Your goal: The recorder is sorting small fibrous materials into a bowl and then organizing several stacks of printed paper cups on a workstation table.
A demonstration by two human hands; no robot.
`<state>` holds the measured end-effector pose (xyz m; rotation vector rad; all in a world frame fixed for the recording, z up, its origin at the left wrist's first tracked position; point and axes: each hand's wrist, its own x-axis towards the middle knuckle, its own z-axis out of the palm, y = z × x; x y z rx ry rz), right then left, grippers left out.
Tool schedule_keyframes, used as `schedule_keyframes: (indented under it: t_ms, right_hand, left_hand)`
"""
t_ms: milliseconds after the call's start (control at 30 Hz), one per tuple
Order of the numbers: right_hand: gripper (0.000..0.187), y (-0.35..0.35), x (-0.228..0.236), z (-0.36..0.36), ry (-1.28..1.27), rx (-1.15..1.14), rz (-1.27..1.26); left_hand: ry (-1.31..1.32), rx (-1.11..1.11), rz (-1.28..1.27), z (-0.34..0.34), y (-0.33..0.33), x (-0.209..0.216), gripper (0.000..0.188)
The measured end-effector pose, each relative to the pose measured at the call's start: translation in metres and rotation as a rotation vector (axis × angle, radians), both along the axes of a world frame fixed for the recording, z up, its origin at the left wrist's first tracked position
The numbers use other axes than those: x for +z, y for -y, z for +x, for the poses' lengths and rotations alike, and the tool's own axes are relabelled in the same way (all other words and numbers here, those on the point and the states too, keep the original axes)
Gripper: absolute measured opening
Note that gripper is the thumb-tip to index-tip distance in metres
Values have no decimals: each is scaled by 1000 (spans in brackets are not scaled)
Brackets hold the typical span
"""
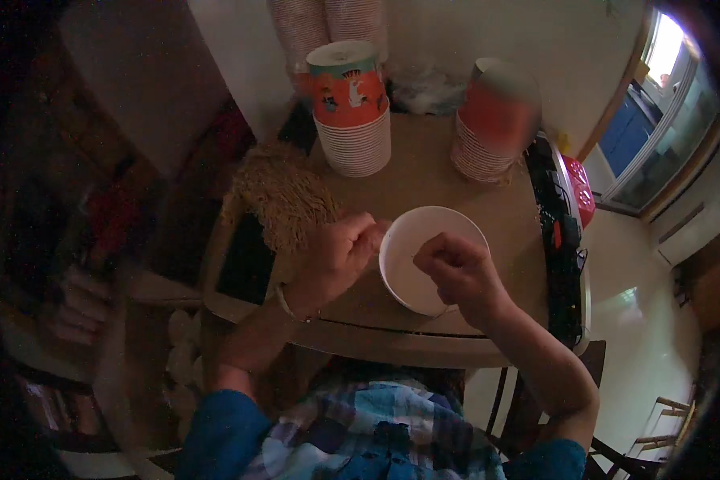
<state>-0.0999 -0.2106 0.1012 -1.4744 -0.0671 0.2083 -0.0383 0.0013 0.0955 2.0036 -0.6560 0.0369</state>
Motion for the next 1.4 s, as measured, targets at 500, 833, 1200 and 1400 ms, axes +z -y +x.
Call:
schedule_keyframes:
  t_ms: [500, 833, 1200, 1400]
  right_hand:
    - [7, -5, -4, 2, 89, 9, -105]
    - [9, -5, 3, 0, 62, 14, -110]
    - [8, -12, -11, 4, 168, -33, -124]
    - [5, -18, -17, 7, 210, -172, -227]
  left_hand:
    - [-233, -245, -55, -9, 12, 0, 21]
    - [-436, -287, -198, -11, 12, 1, 14]
    - [-456, -300, -244, -6, 11, -3, 11]
    - [-458, -294, -244, -4, 12, -1, 11]
